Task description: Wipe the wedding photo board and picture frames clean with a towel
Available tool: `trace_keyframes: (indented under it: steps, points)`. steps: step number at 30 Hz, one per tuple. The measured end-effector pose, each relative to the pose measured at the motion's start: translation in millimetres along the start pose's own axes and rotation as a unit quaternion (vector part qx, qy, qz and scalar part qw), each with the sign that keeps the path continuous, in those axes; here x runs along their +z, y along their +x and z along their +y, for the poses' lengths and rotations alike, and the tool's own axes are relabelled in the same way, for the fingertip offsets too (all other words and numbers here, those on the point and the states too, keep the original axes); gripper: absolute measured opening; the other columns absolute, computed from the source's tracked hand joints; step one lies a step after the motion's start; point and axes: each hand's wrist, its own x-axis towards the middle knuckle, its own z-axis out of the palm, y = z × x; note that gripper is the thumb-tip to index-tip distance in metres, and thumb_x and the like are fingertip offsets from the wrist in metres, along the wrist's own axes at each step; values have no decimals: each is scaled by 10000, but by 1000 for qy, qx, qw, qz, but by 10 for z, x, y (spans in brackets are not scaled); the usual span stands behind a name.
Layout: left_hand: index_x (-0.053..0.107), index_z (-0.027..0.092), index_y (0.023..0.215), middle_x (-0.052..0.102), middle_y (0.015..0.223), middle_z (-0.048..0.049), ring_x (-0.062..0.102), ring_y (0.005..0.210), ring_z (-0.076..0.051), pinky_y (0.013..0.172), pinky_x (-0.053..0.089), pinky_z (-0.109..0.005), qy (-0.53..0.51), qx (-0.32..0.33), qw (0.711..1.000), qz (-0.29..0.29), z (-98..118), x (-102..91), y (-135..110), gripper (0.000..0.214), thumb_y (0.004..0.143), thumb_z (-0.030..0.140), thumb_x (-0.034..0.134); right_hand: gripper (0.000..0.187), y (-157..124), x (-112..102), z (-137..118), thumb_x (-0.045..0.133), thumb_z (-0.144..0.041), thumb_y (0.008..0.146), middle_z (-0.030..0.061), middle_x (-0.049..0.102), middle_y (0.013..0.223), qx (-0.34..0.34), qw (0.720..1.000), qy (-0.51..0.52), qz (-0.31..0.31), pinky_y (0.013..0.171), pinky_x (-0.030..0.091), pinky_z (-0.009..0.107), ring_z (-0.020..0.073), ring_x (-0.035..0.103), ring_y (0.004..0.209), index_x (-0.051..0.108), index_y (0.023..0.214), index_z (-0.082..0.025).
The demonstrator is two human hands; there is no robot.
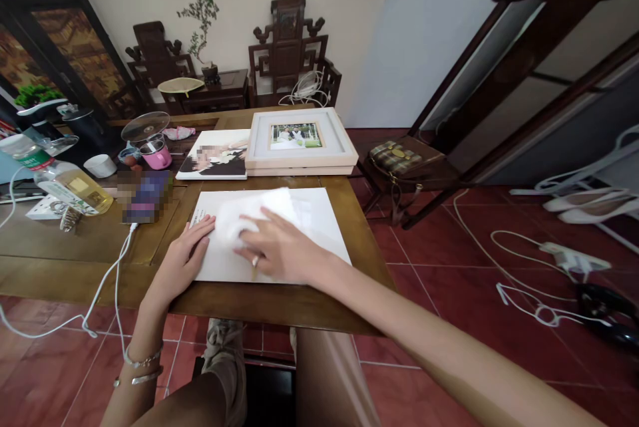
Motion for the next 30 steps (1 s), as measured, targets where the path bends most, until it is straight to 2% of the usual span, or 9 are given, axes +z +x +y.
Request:
trace_keyframes:
  steps: [4,7,12,15,17,20,24,27,30]
  points:
    - [550,157,1286,544,1380,-120,454,1330,-204,1161,276,-426,-4,-10,999,49,25,7,-7,393,960,254,354,330,478,63,176,384,-255,962,206,650,1174,83,995,-54,26,1055,281,597,349,459,1273,655,1042,-85]
    - [537,140,1290,496,1410,-149,418,1350,-232,1133,326,-432,19,-46,992,119,18,24,-19,403,960,263,341,280,590,170,57,451,-200,908,191,564,1326,67,996,-51,21,1054,213,658,383,343,1349,672,1055,-110]
    - [505,95,1309,507,1392,-177,418,1348,-265,1135,320,-461,27,-102,986,132,-40,52,-33,433,949,243,314,186,183,177,-362,543,-182,819,84,558,1363,-90,994,24,-49,1119,144,604,306,326,1377,717,878,-205]
    - [513,59,1298,511,1385,-197,438,1335,-269,1136,324,-444,27,-99,988,116,-53,60,-35,445,943,244,318,173,-210,4,-440,550,-199,812,63,600,1318,-120,988,78,-63,1141,192,538,257,395,1344,702,891,-216]
    - [517,41,1291,503,1389,-210,424,1343,-278,1140,316,-451,36,-95,988,115,-48,66,-35,449,938,242,325,175,-456,-128,-344,513,-206,851,45,619,1293,-86,991,94,-50,1153,224,479,225,458,1301,685,873,-228]
    - [518,70,1297,514,1382,-198,416,1347,-291,1131,316,-489,37,-98,987,121,-39,70,-35,436,927,234,355,283,-753,-234,-32,475,-305,903,38,679,1181,35,996,77,14,1146,256,485,261,529,1232,593,654,-244]
    - [480,90,1337,529,1369,-196,473,1302,-296,1116,330,-498,-31,-142,980,134,-58,38,-10,464,910,262,416,454,-955,-165,356,441,-464,903,16,679,726,176,975,80,112,1117,277,554,298,657,922,336,519,-247]
    - [443,107,1368,536,1369,-189,494,1291,-279,1108,351,-465,-154,-195,959,136,-66,-24,32,520,888,301,490,490,-975,-98,433,434,-549,884,-34,526,543,205,967,107,109,1115,279,555,222,594,659,282,535,-241]
    - [436,134,1374,532,1380,-179,508,1282,-269,1079,395,-439,-274,-230,923,140,11,-155,54,554,858,296,553,516,-965,-89,408,419,-609,866,-46,421,508,212,962,123,117,1056,359,547,181,509,576,281,533,-240]
